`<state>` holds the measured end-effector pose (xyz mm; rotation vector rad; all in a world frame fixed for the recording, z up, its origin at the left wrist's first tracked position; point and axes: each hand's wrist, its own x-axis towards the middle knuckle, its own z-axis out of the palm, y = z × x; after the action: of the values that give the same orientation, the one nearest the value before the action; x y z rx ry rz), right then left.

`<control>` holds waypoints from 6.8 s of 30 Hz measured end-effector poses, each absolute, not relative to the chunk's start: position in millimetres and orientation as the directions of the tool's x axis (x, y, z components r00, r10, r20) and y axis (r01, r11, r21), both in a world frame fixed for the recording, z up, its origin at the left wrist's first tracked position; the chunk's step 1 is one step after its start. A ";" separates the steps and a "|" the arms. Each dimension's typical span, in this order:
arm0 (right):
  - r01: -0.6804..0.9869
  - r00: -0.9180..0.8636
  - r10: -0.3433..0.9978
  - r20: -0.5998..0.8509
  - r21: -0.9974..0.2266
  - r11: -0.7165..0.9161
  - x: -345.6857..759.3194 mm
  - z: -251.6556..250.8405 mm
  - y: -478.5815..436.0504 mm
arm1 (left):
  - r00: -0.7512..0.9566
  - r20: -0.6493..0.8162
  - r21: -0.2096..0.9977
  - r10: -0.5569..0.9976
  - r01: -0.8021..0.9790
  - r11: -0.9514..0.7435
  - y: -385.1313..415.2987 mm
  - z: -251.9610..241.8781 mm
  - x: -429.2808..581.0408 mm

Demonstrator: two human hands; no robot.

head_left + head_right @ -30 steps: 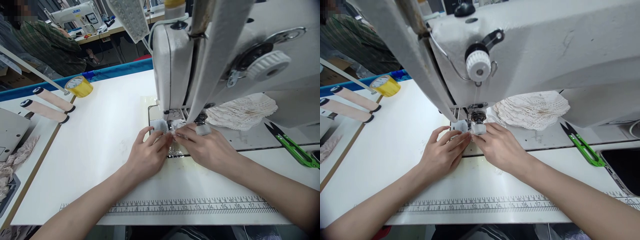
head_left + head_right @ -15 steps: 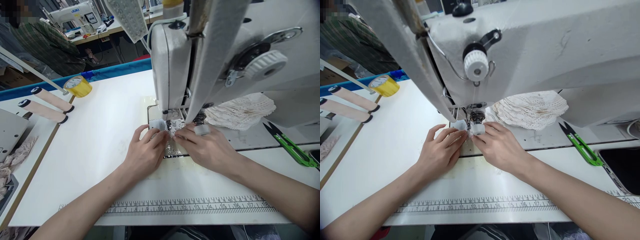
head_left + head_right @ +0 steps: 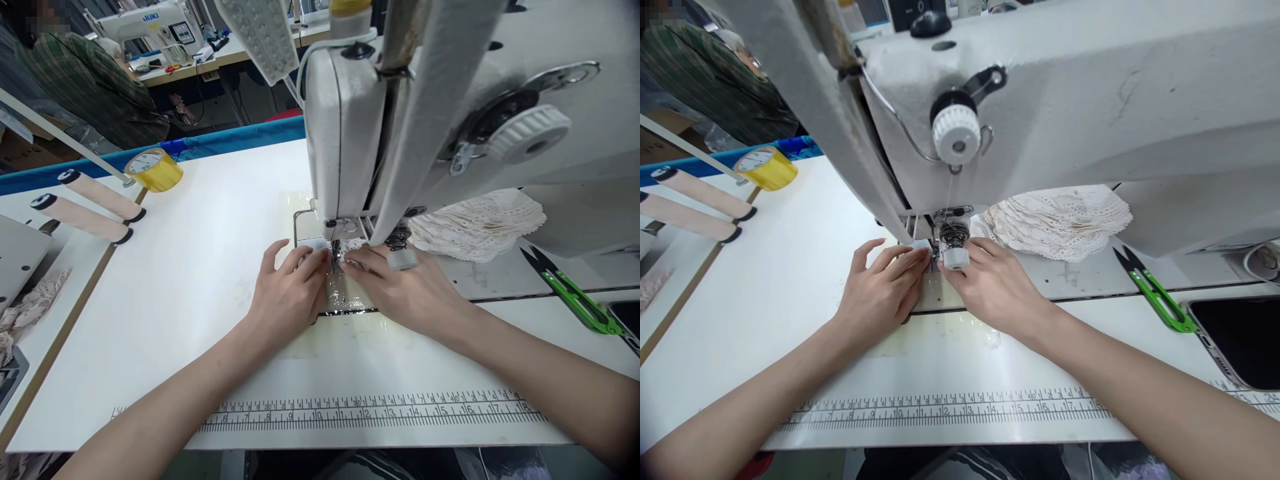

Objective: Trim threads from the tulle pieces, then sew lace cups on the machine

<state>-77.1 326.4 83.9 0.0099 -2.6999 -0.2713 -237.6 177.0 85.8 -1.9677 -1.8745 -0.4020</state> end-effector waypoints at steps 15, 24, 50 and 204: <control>0.042 -0.910 -0.053 0.412 0.218 0.975 -79.9 83.4 329.2 | -0.013 0.439 -0.036 0.899 0.999 0.032 180.4 83.3 -239.2; 0.060 -0.903 -0.024 0.428 0.182 0.981 -76.0 86.0 327.4 | -0.063 0.433 0.001 0.899 0.998 0.070 178.7 83.9 -241.5; 0.146 -0.988 -0.025 -0.150 -0.983 0.116 -102.8 126.0 292.6 | -0.022 -0.199 0.951 0.980 0.238 0.198 151.1 152.5 -282.0; 0.267 -0.902 0.346 0.257 -0.298 0.916 -88.7 88.0 324.2 | 0.075 0.479 -0.086 0.875 0.996 -0.038 156.3 88.6 -209.7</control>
<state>-88.7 324.2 88.0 -0.4545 -2.7714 0.3695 -209.7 156.3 88.6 -1.9681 -1.8523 -0.4177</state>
